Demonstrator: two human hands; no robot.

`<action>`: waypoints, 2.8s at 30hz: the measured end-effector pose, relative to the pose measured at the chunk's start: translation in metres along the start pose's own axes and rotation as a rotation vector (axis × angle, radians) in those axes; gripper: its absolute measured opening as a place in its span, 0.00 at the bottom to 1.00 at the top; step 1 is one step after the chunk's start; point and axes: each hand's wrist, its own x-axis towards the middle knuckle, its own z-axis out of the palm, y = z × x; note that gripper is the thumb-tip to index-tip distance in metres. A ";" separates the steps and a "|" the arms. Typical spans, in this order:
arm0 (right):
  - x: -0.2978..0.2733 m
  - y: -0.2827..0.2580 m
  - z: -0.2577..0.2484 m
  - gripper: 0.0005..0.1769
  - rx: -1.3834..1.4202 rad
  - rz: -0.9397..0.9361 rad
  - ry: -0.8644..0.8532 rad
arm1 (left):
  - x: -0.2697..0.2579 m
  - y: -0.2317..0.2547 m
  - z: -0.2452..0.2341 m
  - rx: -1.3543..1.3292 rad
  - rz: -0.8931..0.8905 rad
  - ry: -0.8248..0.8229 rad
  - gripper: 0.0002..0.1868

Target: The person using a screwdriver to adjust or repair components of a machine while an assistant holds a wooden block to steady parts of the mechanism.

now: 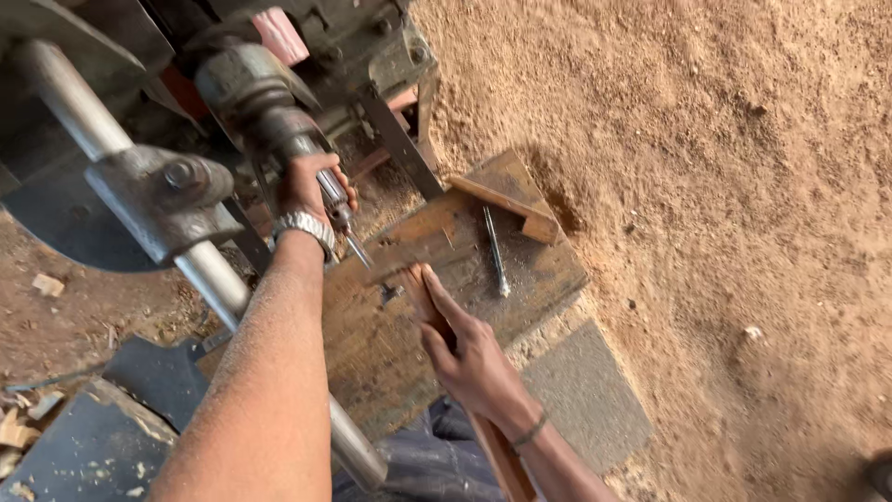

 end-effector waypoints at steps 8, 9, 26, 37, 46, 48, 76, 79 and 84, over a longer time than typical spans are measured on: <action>-0.006 -0.023 -0.003 0.40 -0.009 -0.075 -0.020 | -0.003 0.006 0.003 0.003 -0.032 0.039 0.07; -0.009 -0.019 -0.003 0.40 -0.028 -0.044 -0.036 | -0.003 0.002 0.003 -0.002 -0.040 0.034 0.07; -0.011 -0.042 -0.001 0.42 0.001 -0.036 -0.022 | 0.015 -0.010 -0.006 -0.040 -0.045 0.058 0.07; -0.011 -0.030 -0.002 0.42 0.065 -0.107 -0.014 | 0.005 0.000 0.012 0.291 0.063 0.391 0.25; -0.010 -0.028 -0.002 0.42 -0.041 -0.637 0.261 | 0.008 0.000 0.013 0.190 -0.043 0.256 0.16; -0.006 -0.023 0.004 0.40 -0.017 -0.066 0.017 | 0.015 -0.007 0.006 0.158 -0.037 0.198 0.12; 0.003 -0.016 0.008 0.41 0.018 -0.248 0.062 | 0.016 -0.005 -0.009 0.040 -0.133 -0.057 0.08; -0.004 -0.022 0.002 0.41 -0.018 -0.107 0.044 | 0.022 -0.002 -0.003 0.077 -0.100 -0.062 0.08; -0.006 -0.026 0.008 0.39 0.003 -0.197 0.057 | 0.023 -0.008 -0.012 0.079 -0.106 -0.051 0.07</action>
